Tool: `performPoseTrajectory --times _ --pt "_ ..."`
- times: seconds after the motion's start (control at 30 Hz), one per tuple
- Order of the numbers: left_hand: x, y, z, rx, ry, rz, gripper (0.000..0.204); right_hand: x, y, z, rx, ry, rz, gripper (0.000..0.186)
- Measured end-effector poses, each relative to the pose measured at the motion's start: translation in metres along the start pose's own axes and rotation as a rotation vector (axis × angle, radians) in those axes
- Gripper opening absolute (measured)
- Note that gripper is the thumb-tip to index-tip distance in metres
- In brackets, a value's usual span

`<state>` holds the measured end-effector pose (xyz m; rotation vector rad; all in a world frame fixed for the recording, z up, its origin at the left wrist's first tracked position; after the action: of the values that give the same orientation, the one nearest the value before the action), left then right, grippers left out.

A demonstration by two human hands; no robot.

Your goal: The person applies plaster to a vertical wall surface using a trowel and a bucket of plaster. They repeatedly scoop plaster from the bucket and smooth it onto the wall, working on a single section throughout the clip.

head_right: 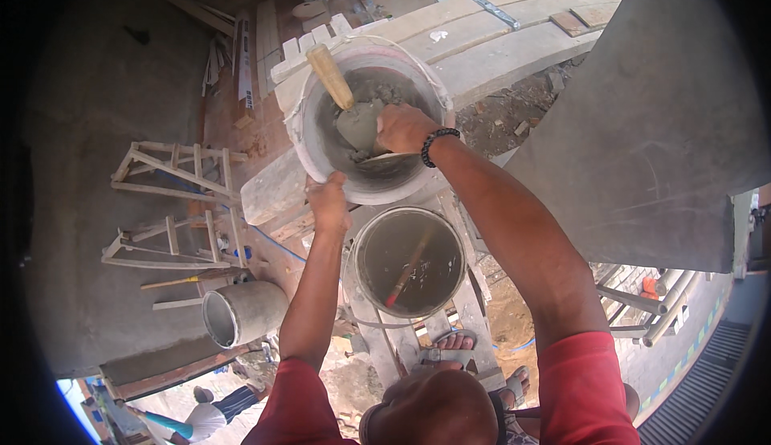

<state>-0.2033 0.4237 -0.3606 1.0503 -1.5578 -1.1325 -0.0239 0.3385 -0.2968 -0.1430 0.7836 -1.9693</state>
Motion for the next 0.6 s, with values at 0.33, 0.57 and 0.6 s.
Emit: performPoseTrajectory --times 0.33,0.57,0.6 --pt "0.006 0.018 -0.003 -0.030 0.012 -0.025 0.045 -0.002 0.009 -0.008 -0.178 -0.046 -0.187 0.024" --pt "0.002 0.017 -0.007 -0.007 -0.017 -0.006 0.045 0.002 0.031 -0.009 -0.697 -0.176 -0.491 0.018" --pt "-0.001 0.014 -0.003 -0.033 -0.023 0.009 0.046 0.006 0.033 -0.004 -0.807 -0.170 -0.581 0.016"
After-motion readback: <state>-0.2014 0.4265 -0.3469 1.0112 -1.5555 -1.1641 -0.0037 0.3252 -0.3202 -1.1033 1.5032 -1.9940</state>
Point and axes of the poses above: each hand's wrist, its own x-axis away from the middle knuckle, its own z-axis out of the back of the hand, y = z × x, the point moved 7 cm from there along -x, towards the middle knuckle, and after that the axes turned 15 degrees about y, right-handed, at the moved point
